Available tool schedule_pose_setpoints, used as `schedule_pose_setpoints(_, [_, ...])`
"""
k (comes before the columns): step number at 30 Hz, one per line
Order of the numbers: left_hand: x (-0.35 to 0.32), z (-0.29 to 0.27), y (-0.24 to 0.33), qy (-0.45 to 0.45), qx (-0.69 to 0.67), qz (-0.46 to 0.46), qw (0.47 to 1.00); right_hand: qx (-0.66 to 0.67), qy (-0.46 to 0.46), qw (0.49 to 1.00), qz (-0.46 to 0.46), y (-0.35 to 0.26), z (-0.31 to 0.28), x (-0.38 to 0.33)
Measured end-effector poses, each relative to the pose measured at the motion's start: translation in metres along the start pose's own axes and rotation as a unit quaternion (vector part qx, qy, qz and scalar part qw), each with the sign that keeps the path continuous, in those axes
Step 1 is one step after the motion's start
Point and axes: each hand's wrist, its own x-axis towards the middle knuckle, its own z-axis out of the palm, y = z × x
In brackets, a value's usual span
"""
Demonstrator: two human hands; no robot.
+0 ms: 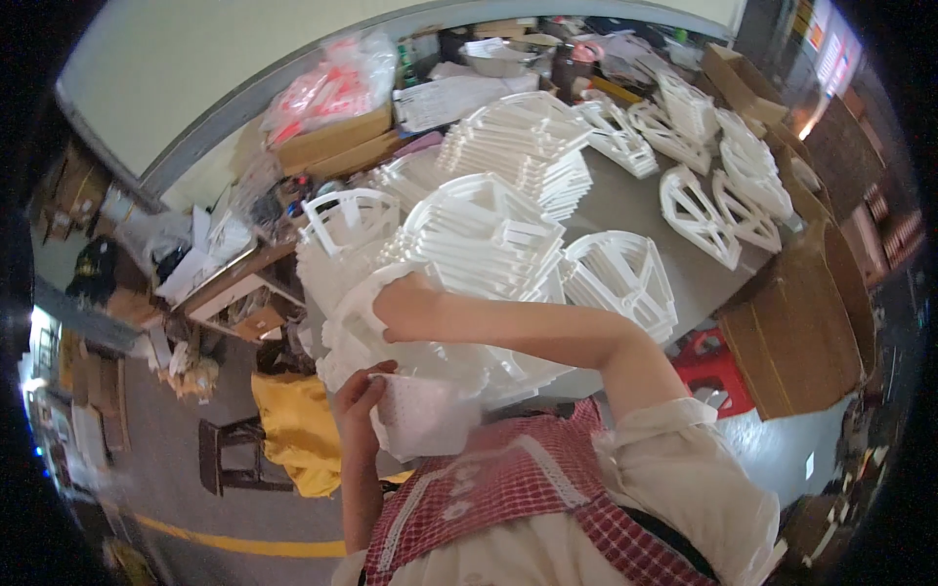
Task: The person picks up white plastic shelf components from a table, organizes them into stacks, and places the stacks into a large cardboard box on the floor.
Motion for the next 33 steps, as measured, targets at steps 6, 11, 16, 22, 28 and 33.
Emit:
schedule_pose_setpoints(6, [-0.014,-0.024,0.003,0.102,-0.125,0.060,0.985,0.114,0.093,0.973,0.175,0.034,-0.073,-0.056])
schedule_pose_setpoints(11, [-0.011,-0.033,-0.005,0.140,-0.169,0.008,0.976,0.070,0.159,0.904,0.391,0.149,-0.085,-0.176])
schedule_pose_setpoints(16, [0.001,-0.033,-0.017,0.102,-0.151,-0.018,0.983,-0.071,0.058,0.858,0.506,0.216,-0.032,-0.282])
schedule_pose_setpoints(22, [0.011,-0.006,-0.001,0.049,-0.100,-0.011,0.994,-0.076,-0.063,0.860,0.501,0.225,0.019,-0.277])
schedule_pose_setpoints(28, [0.005,0.008,0.006,0.067,-0.027,0.037,0.997,-0.120,-0.021,0.882,0.456,0.165,-0.029,-0.223])
schedule_pose_setpoints(33, [-0.002,0.010,0.008,0.061,0.077,0.046,0.994,0.125,0.219,0.960,0.123,0.059,-0.066,-0.139])
